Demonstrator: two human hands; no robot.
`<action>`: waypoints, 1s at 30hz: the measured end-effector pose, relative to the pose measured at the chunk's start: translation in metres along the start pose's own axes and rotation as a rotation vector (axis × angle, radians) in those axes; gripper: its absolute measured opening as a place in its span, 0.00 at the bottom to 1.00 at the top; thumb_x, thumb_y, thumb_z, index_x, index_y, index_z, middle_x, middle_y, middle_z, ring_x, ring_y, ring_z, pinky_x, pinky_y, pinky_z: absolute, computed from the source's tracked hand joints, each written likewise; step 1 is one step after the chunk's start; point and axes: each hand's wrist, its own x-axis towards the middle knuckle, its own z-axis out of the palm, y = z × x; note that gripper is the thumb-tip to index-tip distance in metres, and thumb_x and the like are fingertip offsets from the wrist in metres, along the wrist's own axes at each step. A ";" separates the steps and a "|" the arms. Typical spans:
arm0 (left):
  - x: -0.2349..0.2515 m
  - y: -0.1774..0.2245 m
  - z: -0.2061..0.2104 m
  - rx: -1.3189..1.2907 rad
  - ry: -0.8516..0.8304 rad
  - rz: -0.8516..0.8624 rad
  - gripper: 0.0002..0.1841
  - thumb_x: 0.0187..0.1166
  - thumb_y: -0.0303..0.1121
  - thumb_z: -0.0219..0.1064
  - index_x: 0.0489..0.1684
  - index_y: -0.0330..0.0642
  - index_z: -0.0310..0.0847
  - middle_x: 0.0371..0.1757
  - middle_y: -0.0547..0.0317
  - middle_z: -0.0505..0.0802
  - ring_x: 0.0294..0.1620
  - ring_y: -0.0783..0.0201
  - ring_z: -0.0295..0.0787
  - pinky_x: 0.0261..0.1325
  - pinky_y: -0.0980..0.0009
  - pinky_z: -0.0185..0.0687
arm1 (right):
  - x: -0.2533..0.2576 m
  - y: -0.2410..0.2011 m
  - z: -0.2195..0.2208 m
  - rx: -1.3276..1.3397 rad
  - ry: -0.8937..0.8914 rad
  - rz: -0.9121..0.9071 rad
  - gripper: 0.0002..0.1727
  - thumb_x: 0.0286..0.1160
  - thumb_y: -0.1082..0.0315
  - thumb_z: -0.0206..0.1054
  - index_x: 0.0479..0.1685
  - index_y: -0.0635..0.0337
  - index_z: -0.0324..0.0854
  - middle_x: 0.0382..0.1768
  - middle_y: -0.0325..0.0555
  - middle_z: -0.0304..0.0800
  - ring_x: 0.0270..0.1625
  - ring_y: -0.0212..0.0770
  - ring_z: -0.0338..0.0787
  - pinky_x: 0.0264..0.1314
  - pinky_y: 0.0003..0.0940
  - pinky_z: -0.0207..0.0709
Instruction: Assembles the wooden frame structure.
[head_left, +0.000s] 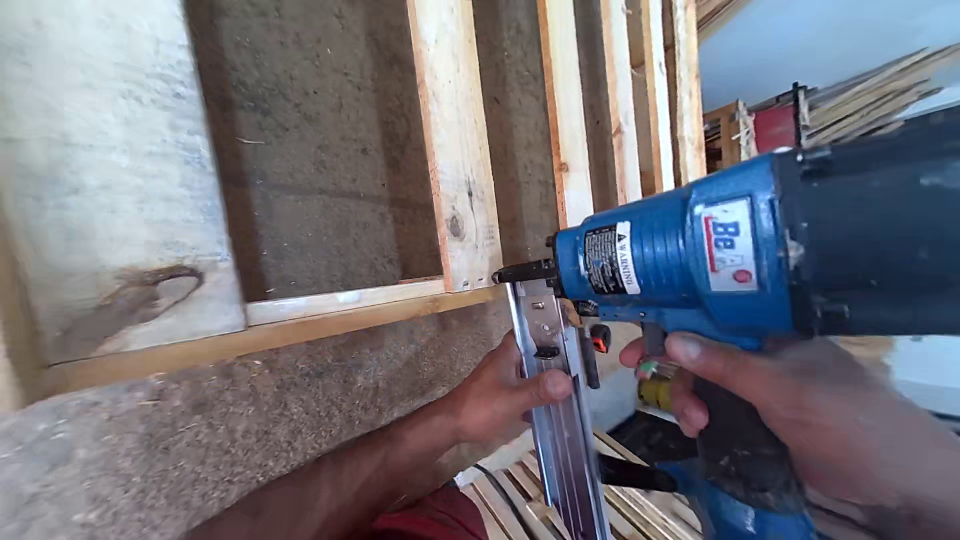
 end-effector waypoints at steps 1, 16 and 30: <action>0.000 0.002 0.002 0.020 -0.003 0.004 0.49 0.67 0.68 0.73 0.81 0.43 0.61 0.55 0.54 0.93 0.49 0.60 0.96 0.48 0.60 0.96 | -0.002 0.001 -0.001 0.031 0.003 0.010 0.16 0.80 0.55 0.70 0.61 0.49 0.84 0.48 0.55 0.95 0.24 0.44 0.91 0.26 0.33 0.88; -0.110 0.000 0.012 0.246 0.266 0.377 0.54 0.66 0.70 0.73 0.77 0.27 0.63 0.59 0.51 0.92 0.59 0.63 0.92 0.65 0.59 0.91 | -0.026 0.010 0.051 0.204 -0.341 -0.294 0.13 0.83 0.69 0.59 0.62 0.54 0.80 0.52 0.54 0.96 0.24 0.43 0.92 0.25 0.35 0.89; -0.194 0.053 -0.044 0.168 0.204 0.285 0.56 0.58 0.76 0.73 0.79 0.39 0.63 0.56 0.56 0.93 0.56 0.64 0.94 0.58 0.63 0.93 | -0.060 -0.062 0.161 0.130 -0.144 -0.231 0.14 0.85 0.57 0.62 0.61 0.50 0.82 0.49 0.61 0.94 0.18 0.48 0.89 0.20 0.38 0.88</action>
